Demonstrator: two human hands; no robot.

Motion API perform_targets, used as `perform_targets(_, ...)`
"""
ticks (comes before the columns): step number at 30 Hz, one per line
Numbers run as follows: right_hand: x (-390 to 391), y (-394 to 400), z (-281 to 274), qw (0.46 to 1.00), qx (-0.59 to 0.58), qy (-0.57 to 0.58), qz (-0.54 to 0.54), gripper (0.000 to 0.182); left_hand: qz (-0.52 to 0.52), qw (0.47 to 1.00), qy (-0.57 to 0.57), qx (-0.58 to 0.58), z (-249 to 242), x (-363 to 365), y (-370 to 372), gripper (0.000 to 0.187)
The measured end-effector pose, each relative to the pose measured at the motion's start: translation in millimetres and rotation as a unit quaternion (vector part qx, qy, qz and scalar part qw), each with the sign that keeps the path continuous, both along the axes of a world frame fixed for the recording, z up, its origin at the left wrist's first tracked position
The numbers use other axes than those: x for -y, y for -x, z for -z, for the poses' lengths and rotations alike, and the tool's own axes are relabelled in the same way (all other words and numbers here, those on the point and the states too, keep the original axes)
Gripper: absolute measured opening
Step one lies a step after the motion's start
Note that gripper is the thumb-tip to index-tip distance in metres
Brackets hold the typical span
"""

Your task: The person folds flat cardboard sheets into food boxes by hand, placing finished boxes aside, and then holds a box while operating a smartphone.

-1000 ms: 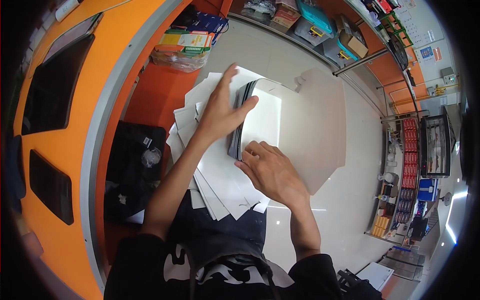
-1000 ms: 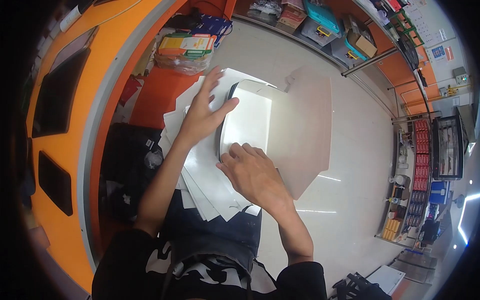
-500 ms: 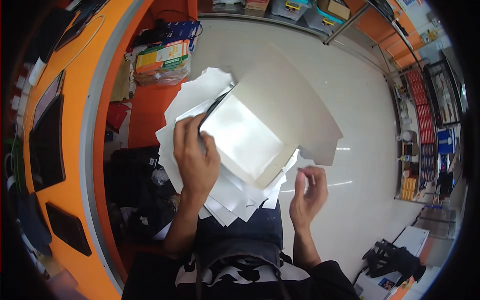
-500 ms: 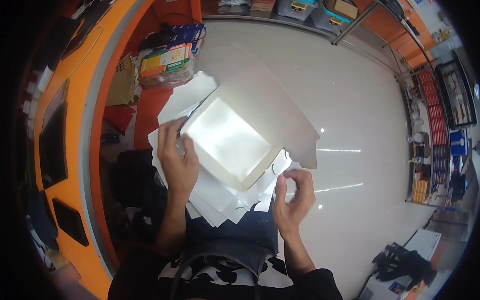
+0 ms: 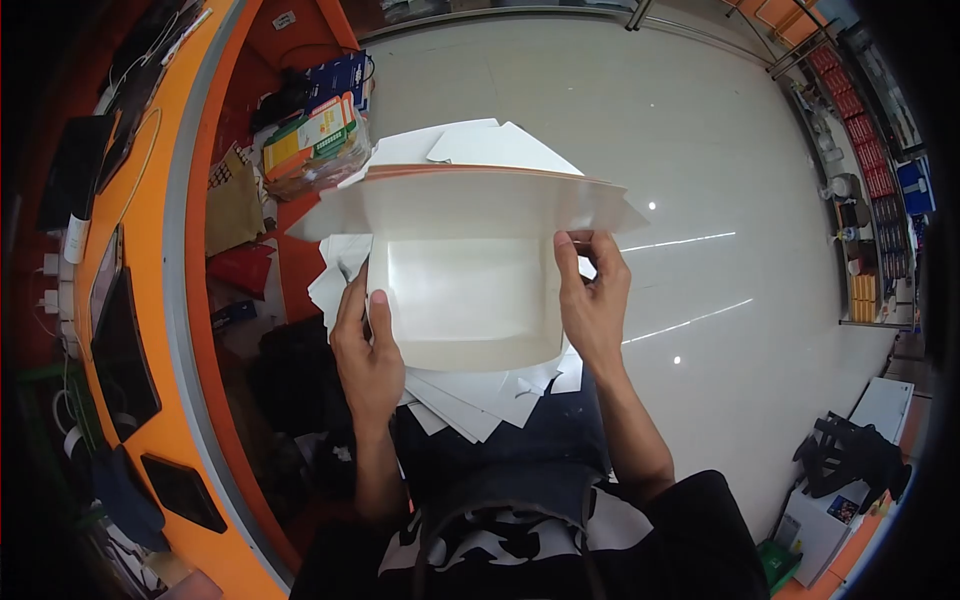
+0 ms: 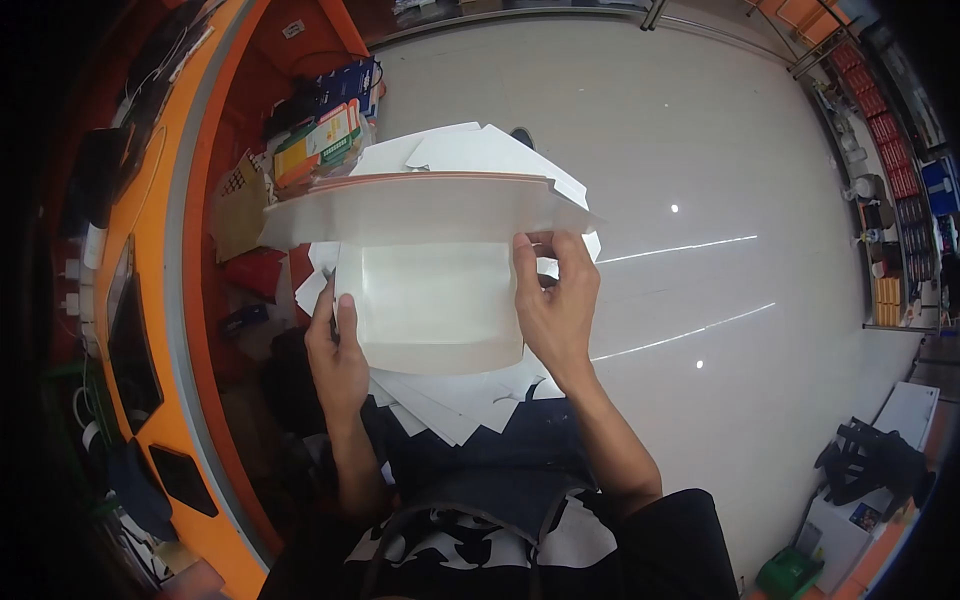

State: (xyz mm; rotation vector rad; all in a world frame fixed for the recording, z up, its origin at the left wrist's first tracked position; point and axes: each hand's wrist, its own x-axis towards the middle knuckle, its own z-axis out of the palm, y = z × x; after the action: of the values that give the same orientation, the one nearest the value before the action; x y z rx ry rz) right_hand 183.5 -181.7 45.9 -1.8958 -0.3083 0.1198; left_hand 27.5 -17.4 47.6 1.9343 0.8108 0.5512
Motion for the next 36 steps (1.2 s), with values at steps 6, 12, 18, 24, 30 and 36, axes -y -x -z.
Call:
perform_targets(6,-5.3,-6.9,10.1,0.991,-0.135,-0.009,-0.011,0.029,-0.020,0.998,0.027,0.054,3.5,15.7,7.6,0.035)
perform_targets(12,-6.1,-11.6,8.3,0.975,-0.192,-0.076,-0.077,0.030,-0.035,0.975,0.193,0.099,5.8,7.0,2.9,0.036)
perform_targets(18,0.4,-19.7,9.7,0.940,-0.293,-0.127,-0.121,0.035,-0.048,0.969,0.211,0.121,9.5,7.5,-1.2,0.039)
perform_targets(24,1.5,-15.3,1.2,0.930,-0.300,-0.113,-0.181,0.051,-0.031,0.924,0.339,0.176,0.9,-1.9,0.7,0.043)
perform_targets(30,-8.2,-5.7,-13.0,0.943,-0.256,-0.142,-0.159,0.045,-0.014,0.894,0.374,0.246,22.8,-7.0,10.0,0.041)
perform_targets(36,-10.1,-4.3,-17.1,0.940,-0.267,-0.170,-0.126,0.041,-0.031,0.876,0.407,0.259,28.4,-10.8,8.6,0.044)
